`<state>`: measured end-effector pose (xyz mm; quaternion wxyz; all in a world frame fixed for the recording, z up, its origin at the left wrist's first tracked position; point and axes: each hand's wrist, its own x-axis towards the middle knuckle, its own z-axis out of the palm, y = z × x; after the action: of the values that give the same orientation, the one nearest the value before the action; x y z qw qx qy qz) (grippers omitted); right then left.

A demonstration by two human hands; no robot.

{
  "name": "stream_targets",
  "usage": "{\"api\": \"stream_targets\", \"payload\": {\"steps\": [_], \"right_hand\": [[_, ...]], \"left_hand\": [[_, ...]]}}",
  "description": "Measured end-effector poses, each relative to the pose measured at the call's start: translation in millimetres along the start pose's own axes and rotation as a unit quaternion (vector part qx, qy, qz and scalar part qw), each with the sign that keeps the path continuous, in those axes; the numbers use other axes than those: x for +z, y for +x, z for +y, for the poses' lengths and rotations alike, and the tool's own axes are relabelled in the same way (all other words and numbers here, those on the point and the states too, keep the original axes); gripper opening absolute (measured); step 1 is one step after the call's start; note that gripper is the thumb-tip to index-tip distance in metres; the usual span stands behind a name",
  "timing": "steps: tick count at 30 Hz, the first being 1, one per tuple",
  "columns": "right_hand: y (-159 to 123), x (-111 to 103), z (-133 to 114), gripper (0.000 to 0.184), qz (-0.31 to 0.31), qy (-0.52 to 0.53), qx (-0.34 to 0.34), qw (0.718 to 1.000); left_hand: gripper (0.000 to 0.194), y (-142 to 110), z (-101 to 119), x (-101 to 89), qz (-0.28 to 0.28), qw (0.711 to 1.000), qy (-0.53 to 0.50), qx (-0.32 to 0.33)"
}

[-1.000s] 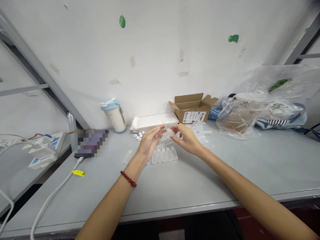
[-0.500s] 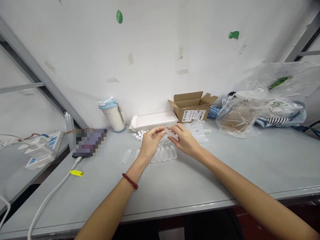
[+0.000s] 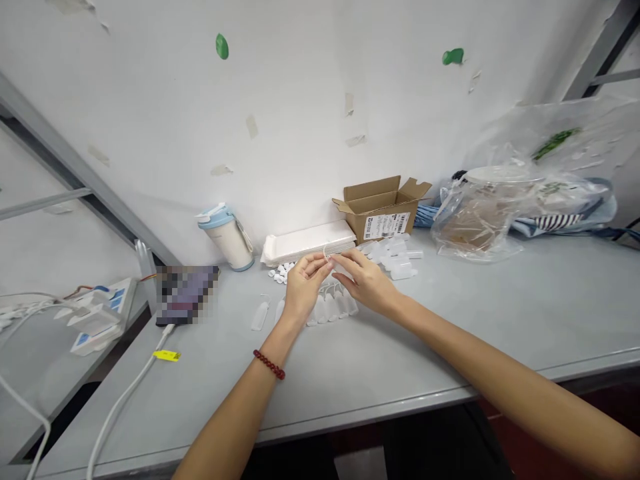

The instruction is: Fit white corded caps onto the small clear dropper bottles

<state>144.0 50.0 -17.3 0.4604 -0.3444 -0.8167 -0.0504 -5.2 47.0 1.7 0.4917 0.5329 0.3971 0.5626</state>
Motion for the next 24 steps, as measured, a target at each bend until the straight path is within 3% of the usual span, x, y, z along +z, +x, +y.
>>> {"api": "stream_targets", "payload": {"steps": [3,5,7,9,12,19,21,24], "right_hand": [[1,1,1,0.023,0.038,0.031,0.034,0.998],[3,0,3,0.021,0.056,0.047,0.075,0.994],[5,-3,4,0.019,0.064,0.058,0.112,0.990],[7,-6,4,0.017,0.067,0.066,0.140,0.986],[10,-12,1,0.015,0.064,0.086,0.192,0.976],[12,-13,-5,0.012,0.013,0.097,0.283,0.954],[12,-12,-5,0.012,-0.002,0.080,0.289,0.954],[14,-15,-3,0.017,-0.032,0.083,0.288,0.954]], "left_hand": [[0.031,-2,-3,3.0,0.013,0.997,0.064,0.028],[0.028,-5,-7,5.8,0.047,0.979,0.169,0.101],[0.030,-8,-9,7.9,0.061,0.929,0.293,0.219],[0.033,-10,-10,8.7,0.037,0.862,0.385,0.328],[0.036,-10,-8,7.4,0.003,0.800,0.448,0.399],[0.037,-7,-10,5.5,-0.050,0.769,0.490,0.407],[0.033,-7,-12,7.6,-0.055,0.774,0.490,0.398],[0.033,-9,-12,11.2,-0.048,0.805,0.470,0.360]]}}
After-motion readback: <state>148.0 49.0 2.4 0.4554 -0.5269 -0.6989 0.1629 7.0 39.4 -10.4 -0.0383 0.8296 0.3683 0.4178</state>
